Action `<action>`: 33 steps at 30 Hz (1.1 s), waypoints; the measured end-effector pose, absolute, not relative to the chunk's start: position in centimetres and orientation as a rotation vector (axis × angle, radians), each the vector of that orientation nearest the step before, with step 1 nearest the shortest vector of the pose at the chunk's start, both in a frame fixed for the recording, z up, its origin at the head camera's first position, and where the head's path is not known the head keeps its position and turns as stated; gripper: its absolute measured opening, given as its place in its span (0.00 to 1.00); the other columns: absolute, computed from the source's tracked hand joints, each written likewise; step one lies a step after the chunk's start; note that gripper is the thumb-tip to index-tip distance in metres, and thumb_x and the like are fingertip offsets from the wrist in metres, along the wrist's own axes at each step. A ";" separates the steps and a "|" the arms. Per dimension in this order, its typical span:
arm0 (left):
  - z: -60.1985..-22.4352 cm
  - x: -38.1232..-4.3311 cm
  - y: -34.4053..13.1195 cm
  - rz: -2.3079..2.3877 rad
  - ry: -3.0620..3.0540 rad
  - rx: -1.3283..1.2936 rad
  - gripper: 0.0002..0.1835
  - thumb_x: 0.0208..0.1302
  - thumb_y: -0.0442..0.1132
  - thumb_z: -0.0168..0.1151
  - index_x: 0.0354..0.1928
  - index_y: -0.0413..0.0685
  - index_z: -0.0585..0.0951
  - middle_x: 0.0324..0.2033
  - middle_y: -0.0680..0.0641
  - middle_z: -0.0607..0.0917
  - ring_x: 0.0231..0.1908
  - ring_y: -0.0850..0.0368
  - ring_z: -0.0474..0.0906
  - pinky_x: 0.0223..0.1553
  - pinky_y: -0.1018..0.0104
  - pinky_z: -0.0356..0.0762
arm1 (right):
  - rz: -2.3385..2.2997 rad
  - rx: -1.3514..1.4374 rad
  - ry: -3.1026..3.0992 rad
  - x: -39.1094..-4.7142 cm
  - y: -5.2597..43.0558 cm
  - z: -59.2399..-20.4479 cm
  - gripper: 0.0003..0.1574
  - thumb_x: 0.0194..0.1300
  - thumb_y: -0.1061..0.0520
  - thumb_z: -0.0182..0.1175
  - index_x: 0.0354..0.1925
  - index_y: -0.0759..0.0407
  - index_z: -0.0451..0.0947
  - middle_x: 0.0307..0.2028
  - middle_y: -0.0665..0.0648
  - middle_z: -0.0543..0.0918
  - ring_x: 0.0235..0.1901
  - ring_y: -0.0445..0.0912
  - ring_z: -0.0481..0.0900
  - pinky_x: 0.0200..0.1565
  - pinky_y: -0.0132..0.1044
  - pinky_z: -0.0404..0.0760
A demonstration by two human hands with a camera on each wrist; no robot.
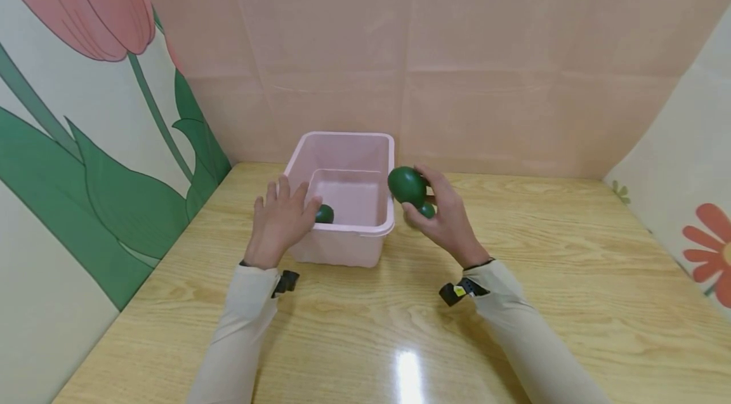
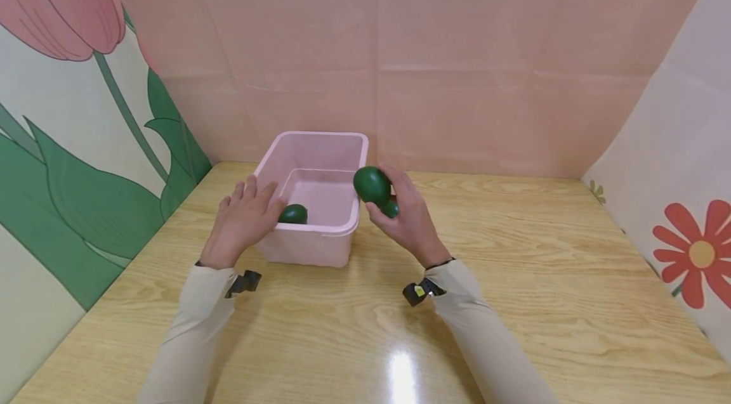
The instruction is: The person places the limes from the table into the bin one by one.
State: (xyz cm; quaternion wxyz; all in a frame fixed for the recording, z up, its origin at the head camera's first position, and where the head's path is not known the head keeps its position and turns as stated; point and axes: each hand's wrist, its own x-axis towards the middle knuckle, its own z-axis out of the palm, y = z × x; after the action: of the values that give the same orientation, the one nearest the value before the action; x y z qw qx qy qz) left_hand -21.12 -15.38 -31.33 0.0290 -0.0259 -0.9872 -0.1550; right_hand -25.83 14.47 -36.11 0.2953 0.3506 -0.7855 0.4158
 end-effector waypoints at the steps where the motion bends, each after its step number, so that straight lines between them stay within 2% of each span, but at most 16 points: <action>1: -31.3 -21.1 -15.4 -0.477 -3.046 -0.080 0.35 0.77 0.59 0.35 0.77 0.45 0.59 0.76 0.30 0.47 0.75 0.29 0.38 0.68 0.27 0.42 | 1.107 0.934 -2.090 -25.8 14.4 -36.1 0.44 0.59 0.64 0.69 0.70 0.67 0.63 0.62 0.66 0.73 0.56 0.57 0.77 0.43 0.49 0.86; 7: -31.4 -21.1 -15.4 -0.482 -3.047 -0.081 0.35 0.77 0.59 0.35 0.77 0.45 0.59 0.76 0.29 0.46 0.75 0.29 0.38 0.68 0.27 0.41 | 1.119 0.934 -2.090 -25.7 14.3 -36.1 0.43 0.60 0.64 0.69 0.69 0.67 0.63 0.61 0.66 0.74 0.56 0.58 0.77 0.44 0.49 0.85; 15: -31.4 -21.1 -15.4 -0.493 -3.043 -0.085 0.35 0.78 0.58 0.35 0.77 0.45 0.59 0.76 0.30 0.46 0.75 0.29 0.37 0.68 0.27 0.41 | 1.194 0.922 -2.063 -25.6 14.1 -36.0 0.43 0.59 0.66 0.71 0.69 0.66 0.64 0.62 0.66 0.73 0.57 0.58 0.78 0.47 0.43 0.84; 19: -31.4 -21.2 -15.4 -0.500 -3.049 -0.082 0.35 0.78 0.58 0.35 0.77 0.45 0.59 0.76 0.30 0.45 0.75 0.29 0.37 0.68 0.27 0.40 | 1.258 0.955 -2.026 -25.6 13.8 -36.0 0.41 0.60 0.69 0.69 0.69 0.66 0.65 0.62 0.66 0.72 0.58 0.59 0.78 0.48 0.41 0.83; 27: -31.4 -21.1 -15.4 -0.503 -3.049 -0.083 0.35 0.78 0.58 0.36 0.77 0.45 0.59 0.76 0.30 0.45 0.75 0.29 0.37 0.68 0.27 0.40 | 1.275 1.001 -2.032 -25.4 13.5 -36.0 0.37 0.63 0.71 0.65 0.68 0.64 0.67 0.60 0.64 0.74 0.58 0.57 0.78 0.49 0.43 0.83; 33: -31.4 -21.1 -15.4 -0.496 -3.049 -0.081 0.35 0.78 0.58 0.36 0.77 0.45 0.58 0.76 0.30 0.46 0.75 0.29 0.37 0.68 0.27 0.40 | 1.277 1.094 -2.077 -25.2 13.4 -36.1 0.35 0.65 0.72 0.62 0.68 0.67 0.66 0.61 0.68 0.74 0.59 0.61 0.77 0.52 0.45 0.82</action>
State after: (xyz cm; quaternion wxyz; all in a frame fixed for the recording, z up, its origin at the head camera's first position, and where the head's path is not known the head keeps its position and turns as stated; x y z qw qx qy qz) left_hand -21.11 -15.37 -31.36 0.0259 -0.0261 -0.9863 -0.1605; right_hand -25.23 13.44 -36.13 0.2325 0.3981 -0.7559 0.4648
